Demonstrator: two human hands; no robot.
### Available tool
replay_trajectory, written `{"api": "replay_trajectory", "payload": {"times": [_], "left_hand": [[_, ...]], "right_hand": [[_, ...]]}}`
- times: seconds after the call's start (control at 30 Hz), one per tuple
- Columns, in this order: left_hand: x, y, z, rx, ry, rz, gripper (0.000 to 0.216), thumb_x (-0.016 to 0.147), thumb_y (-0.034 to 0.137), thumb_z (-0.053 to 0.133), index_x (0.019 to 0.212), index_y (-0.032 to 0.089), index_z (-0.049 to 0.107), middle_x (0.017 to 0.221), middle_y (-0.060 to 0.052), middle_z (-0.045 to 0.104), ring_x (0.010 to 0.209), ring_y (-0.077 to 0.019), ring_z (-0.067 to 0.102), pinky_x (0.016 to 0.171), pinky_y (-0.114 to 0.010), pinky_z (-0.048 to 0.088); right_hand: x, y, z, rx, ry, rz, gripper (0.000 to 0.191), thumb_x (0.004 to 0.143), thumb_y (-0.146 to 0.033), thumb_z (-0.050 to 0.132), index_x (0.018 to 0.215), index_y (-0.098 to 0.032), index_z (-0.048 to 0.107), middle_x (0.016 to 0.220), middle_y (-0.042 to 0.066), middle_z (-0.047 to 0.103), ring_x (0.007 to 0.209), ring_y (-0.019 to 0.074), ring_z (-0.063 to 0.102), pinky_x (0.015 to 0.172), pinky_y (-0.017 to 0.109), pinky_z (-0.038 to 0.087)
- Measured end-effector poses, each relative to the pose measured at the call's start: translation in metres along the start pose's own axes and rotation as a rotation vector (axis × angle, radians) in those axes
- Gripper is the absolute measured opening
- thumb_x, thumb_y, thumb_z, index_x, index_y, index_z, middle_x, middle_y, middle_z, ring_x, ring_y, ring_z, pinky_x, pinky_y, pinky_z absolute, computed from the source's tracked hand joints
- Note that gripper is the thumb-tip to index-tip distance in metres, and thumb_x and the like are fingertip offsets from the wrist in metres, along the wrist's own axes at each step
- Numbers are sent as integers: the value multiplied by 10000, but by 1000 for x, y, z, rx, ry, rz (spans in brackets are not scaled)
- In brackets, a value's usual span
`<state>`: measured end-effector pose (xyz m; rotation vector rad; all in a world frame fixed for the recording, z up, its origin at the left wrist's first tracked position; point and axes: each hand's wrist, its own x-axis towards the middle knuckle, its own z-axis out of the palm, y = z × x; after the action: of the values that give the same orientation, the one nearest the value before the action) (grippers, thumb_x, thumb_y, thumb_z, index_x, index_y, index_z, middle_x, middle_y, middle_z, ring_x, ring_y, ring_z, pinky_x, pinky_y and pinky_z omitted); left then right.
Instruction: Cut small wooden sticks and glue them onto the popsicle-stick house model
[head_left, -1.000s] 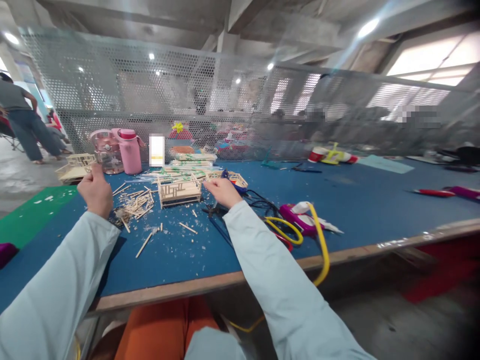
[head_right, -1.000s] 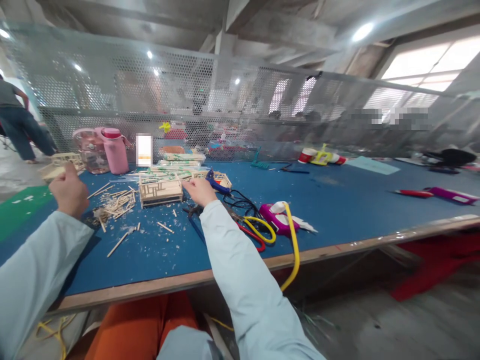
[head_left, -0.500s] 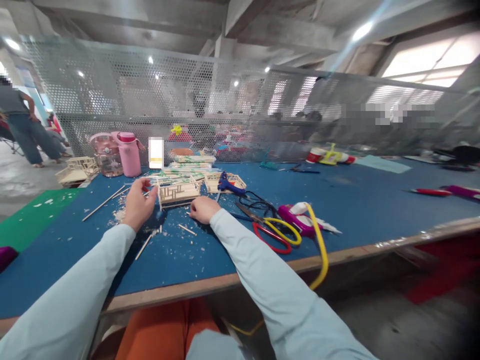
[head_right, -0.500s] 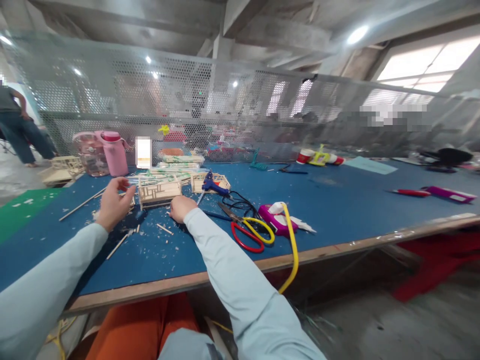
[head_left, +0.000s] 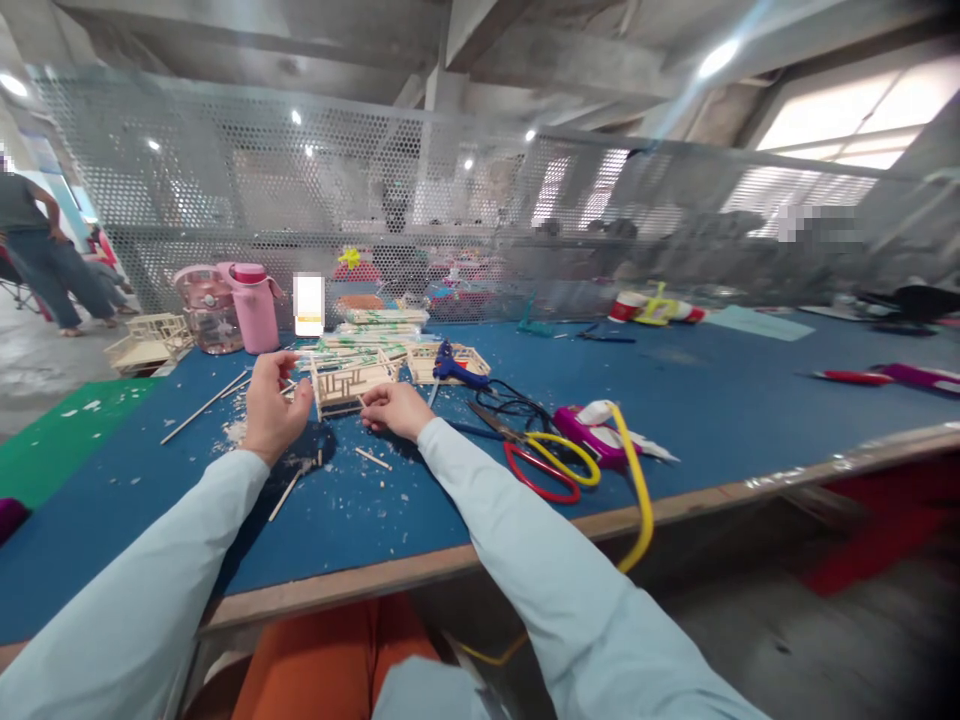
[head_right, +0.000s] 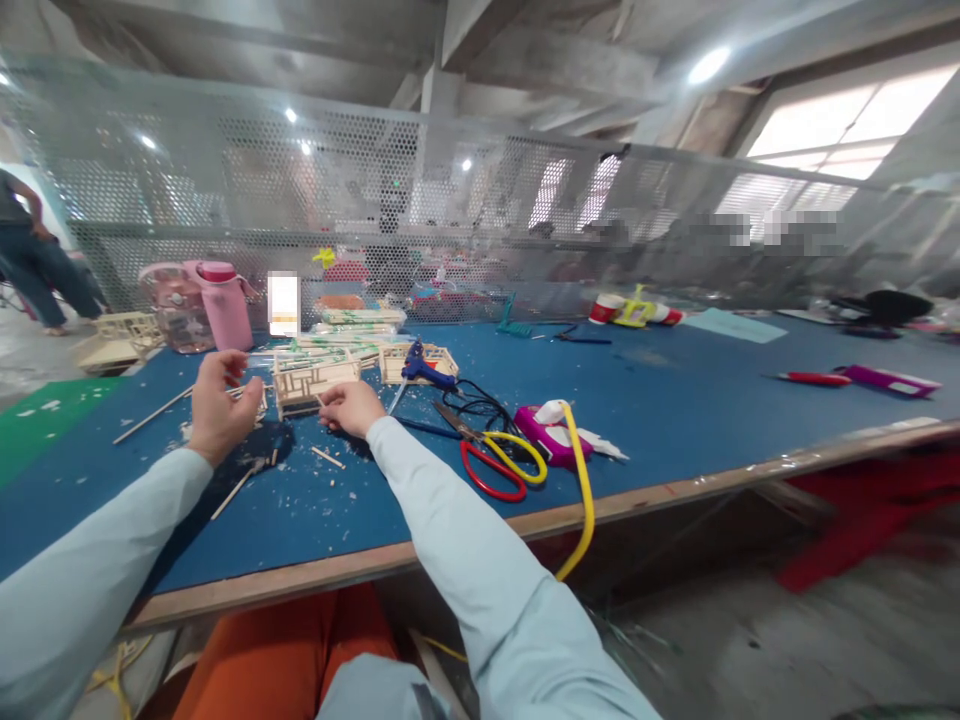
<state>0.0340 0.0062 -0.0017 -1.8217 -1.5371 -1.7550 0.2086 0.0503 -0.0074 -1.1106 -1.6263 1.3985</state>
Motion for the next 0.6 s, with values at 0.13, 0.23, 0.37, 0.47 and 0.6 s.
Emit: {"api": "replay_trajectory", "payload": {"times": [0.13, 0.23, 0.37, 0.47, 0.6], "left_hand": [[-5, 20, -4, -80, -225, 10, 225, 764, 296, 466, 871, 151, 601, 681, -14, 575, 551, -110, 473, 537, -230, 394], [-8, 28, 0, -80, -472, 26, 239, 740, 329, 528, 854, 162, 656, 667, -22, 632, 569, -123, 524, 570, -233, 402], [-8, 29, 5, -26, -514, -70, 213, 727, 338, 557, 752, 177, 694, 676, -33, 677, 609, -142, 566, 599, -238, 403], [-7, 27, 4, -3, -543, -133, 228, 730, 361, 549, 709, 183, 690, 556, -5, 637, 511, -127, 526, 549, -233, 386], [-4, 26, 1, 12, -498, -181, 260, 734, 389, 530, 627, 182, 645, 459, 18, 569, 460, -117, 494, 531, -231, 381]], "right_hand": [[-5, -6, -2, -10, -112, -63, 110, 634, -71, 632, 640, -136, 544, 483, -56, 570, 455, 57, 538, 427, 143, 410], [-7, -7, -1, -17, -193, -104, 84, 641, -137, 644, 679, -131, 570, 532, -49, 591, 503, 65, 550, 481, 163, 430], [-8, -8, 1, -25, -246, -142, 139, 646, -223, 651, 715, -124, 581, 584, -36, 603, 541, 76, 551, 528, 190, 432], [-7, -9, -2, -88, -252, -176, 136, 651, -231, 635, 700, -120, 576, 533, -61, 549, 477, 55, 478, 497, 186, 382], [-5, -12, -16, -208, -211, -225, 135, 627, -225, 642, 679, -118, 576, 493, -85, 490, 439, 38, 380, 472, 189, 304]]}}
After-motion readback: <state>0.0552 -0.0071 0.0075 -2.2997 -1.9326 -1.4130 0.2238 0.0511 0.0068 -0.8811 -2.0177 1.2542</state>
